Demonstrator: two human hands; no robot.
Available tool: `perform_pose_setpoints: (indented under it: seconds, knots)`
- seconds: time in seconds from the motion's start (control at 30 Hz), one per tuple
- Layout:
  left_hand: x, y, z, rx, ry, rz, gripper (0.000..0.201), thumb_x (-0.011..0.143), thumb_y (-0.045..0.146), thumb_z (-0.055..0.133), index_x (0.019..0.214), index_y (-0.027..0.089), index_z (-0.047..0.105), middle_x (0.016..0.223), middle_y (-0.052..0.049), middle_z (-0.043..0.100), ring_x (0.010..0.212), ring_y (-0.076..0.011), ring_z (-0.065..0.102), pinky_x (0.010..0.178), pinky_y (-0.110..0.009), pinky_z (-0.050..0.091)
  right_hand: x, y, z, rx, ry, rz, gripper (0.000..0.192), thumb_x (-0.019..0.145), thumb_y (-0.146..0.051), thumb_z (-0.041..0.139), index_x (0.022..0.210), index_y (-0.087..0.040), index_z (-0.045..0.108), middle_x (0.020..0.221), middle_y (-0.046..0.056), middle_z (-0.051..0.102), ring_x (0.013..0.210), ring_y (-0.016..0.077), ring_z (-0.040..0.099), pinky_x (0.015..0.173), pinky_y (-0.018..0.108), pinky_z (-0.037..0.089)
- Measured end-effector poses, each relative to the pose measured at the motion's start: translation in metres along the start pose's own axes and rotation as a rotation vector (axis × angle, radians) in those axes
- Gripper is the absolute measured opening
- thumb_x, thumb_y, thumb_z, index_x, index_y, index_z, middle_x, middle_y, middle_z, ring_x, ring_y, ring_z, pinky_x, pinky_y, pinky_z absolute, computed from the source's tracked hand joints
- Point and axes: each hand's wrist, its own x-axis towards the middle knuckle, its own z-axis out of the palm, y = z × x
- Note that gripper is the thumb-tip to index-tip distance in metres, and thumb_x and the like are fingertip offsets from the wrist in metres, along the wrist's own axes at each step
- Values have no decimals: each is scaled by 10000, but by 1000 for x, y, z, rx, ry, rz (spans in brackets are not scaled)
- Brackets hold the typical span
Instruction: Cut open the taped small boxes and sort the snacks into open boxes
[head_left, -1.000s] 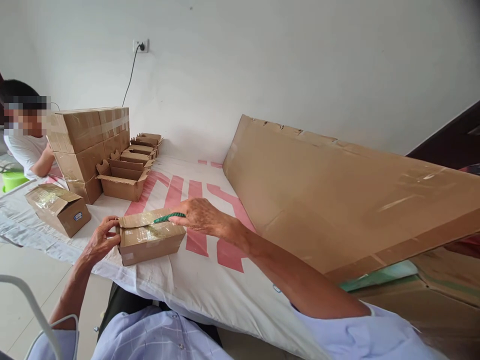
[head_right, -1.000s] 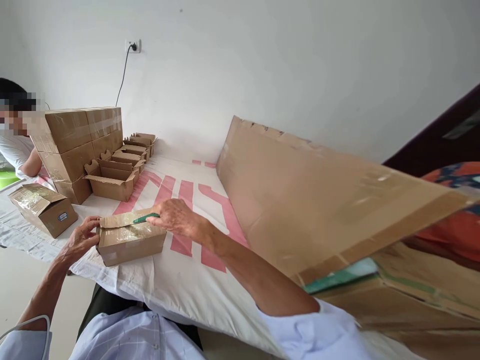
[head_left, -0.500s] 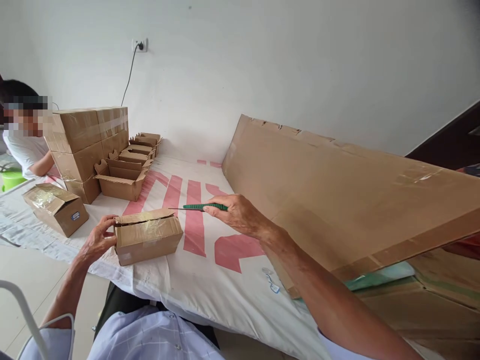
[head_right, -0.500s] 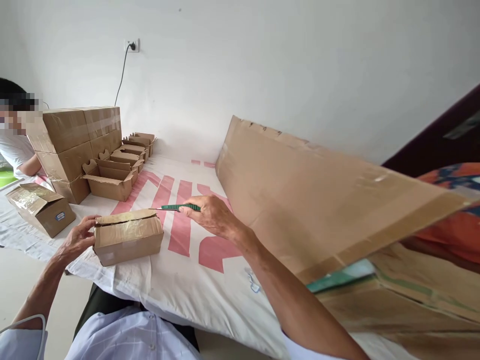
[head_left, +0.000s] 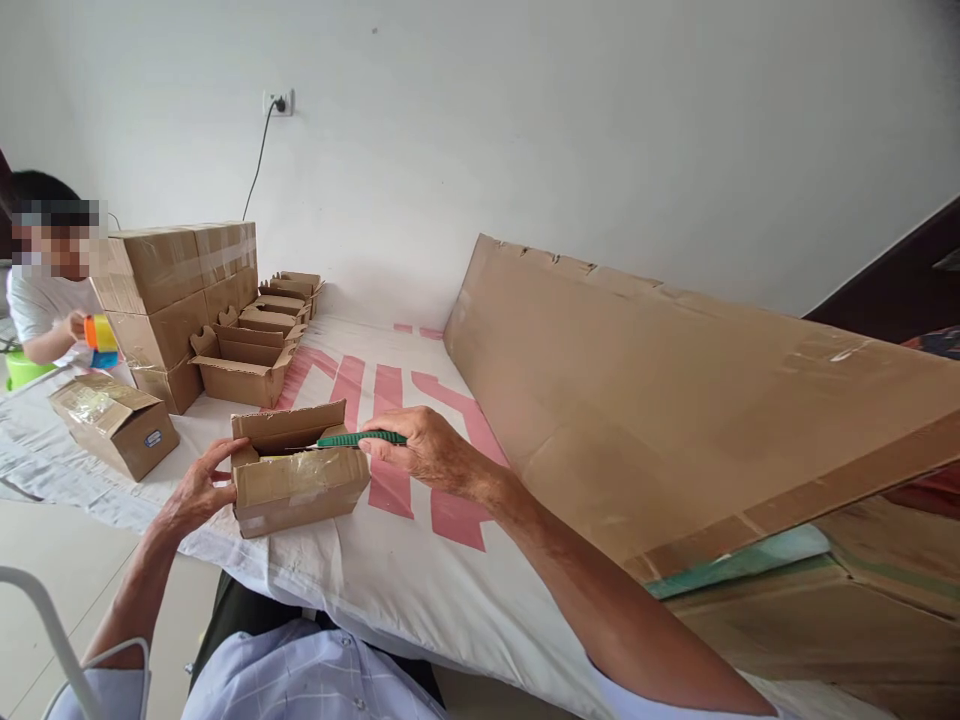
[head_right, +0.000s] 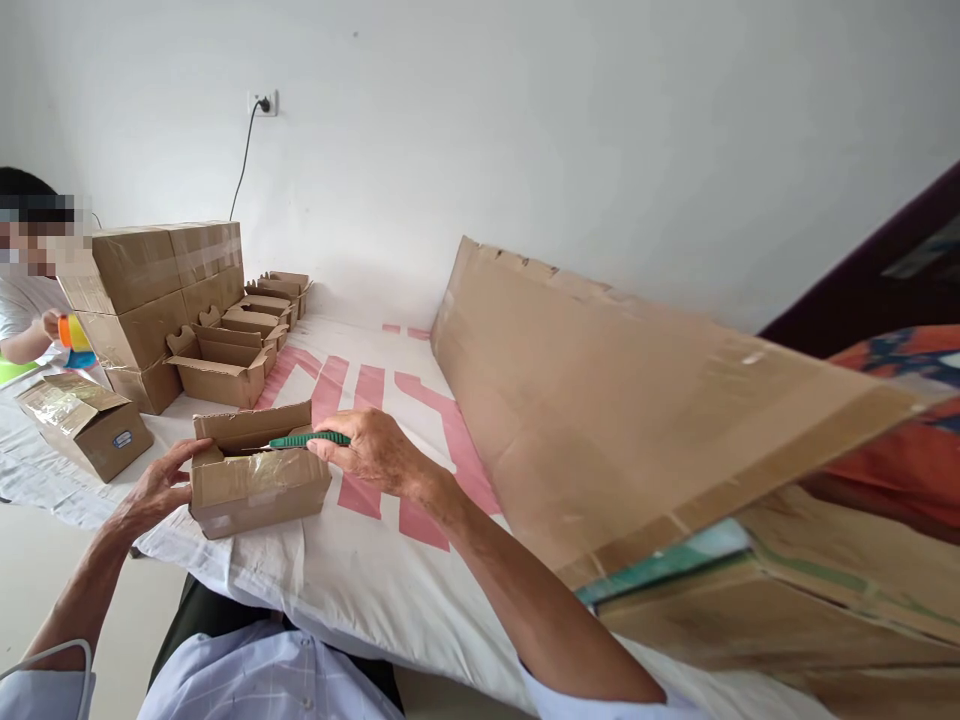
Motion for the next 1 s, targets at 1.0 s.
perform_pose_setpoints:
  seconds: [1.0]
  knots:
    - [2, -10, -8, -32, -46, -49, 1040, 749, 682, 849, 1618, 242, 487, 1635, -184, 526, 1460, -440, 540, 1073, -540, 602, -40, 63, 95, 134, 432, -3, 412, 1041, -515, 559, 1323, -234, 667, 1367, 151, 679, 1305, 319, 621, 1115, 502, 530]
